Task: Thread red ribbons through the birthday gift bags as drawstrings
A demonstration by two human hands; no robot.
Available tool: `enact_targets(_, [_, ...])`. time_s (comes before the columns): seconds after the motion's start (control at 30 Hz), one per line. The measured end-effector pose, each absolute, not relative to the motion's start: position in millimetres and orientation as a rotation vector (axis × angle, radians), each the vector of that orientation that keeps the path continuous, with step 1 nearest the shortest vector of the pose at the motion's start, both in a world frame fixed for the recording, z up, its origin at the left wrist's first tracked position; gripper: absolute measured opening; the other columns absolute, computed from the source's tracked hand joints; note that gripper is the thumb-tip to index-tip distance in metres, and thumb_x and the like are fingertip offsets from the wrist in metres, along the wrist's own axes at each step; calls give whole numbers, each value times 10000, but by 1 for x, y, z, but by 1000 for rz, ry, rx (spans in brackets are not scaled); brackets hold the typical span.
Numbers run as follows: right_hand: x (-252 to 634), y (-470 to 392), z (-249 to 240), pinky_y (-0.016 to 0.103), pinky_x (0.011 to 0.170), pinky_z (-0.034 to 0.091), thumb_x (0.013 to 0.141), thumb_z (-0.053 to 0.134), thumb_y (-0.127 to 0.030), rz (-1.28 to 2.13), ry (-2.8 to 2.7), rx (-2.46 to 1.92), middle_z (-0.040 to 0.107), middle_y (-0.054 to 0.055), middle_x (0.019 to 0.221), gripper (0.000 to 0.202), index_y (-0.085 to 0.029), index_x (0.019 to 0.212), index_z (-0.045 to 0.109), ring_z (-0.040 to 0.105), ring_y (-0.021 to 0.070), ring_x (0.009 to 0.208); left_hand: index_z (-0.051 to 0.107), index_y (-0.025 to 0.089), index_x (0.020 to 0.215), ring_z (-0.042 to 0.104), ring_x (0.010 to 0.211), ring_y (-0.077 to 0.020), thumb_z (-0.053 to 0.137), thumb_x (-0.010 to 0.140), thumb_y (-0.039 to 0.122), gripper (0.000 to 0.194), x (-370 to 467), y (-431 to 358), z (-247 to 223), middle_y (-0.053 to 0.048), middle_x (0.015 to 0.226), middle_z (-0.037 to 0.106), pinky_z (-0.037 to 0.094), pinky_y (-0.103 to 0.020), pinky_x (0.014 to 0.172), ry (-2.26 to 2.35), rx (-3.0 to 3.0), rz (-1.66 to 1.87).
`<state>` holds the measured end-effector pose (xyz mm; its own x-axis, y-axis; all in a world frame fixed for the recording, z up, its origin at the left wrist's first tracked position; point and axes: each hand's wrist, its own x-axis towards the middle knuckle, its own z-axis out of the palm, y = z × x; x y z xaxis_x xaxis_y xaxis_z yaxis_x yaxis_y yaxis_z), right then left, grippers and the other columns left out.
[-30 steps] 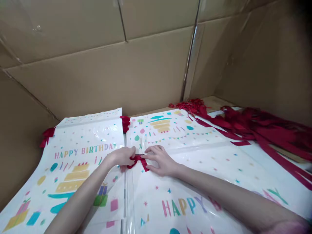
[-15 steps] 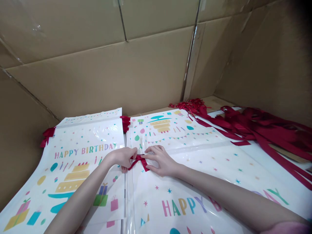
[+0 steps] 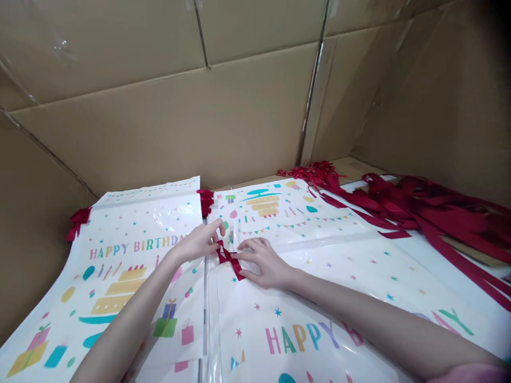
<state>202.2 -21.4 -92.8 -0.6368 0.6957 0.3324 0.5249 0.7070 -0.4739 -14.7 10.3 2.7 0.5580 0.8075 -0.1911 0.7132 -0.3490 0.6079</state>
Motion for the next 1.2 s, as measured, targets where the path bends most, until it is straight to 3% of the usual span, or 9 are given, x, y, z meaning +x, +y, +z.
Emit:
enact_targets(0.13, [202,-21,-92,425,938,275,809,568,-390,472,-2421,-935,536,87,1115,368,-262,1151,610,469,225,1047,415,227,928,568,627,-119,471,687,75,291,-12,11,2,32,773,614,391,-202,547,1195,2181,274])
enact_targets(0.43, [202,-22,-91,415,940,276,810,568,-386,460,-2426,-944,532,78,1123,359,-262,1145,609,464,222,1057,434,217,904,548,725,-133,482,662,78,283,-9,12,-4,20,785,562,405,-203,565,1075,2145,261])
enact_targets(0.73, [202,-24,-91,404,958,267,821,561,-388,460,-2413,-950,533,71,1125,357,-277,1158,603,461,213,1076,429,223,899,530,612,-133,468,741,194,165,-10,-3,-10,41,703,576,341,-215,542,1380,2140,114])
enact_targets(0.87, [202,-24,-92,405,959,261,823,558,-389,457,-2419,-950,525,73,1138,373,-284,1179,593,454,215,1090,397,227,890,521,530,-143,473,743,223,165,-10,-17,-16,67,562,530,310,-218,528,1577,2145,119])
enact_targets(1.07, [203,-25,-94,410,957,255,821,557,-404,452,-2417,-954,527,74,1133,383,-282,1182,592,449,225,1084,324,231,908,547,448,-154,499,749,278,242,-3,-41,-23,97,467,523,357,-220,510,1683,1932,197])
enact_targets(1.2, [203,-25,-95,410,962,250,818,562,-402,444,-2424,-957,530,70,1127,384,-281,1181,593,454,222,1066,287,242,902,589,494,-150,558,731,293,324,-3,-51,-28,87,576,567,408,-218,513,1635,1736,394])
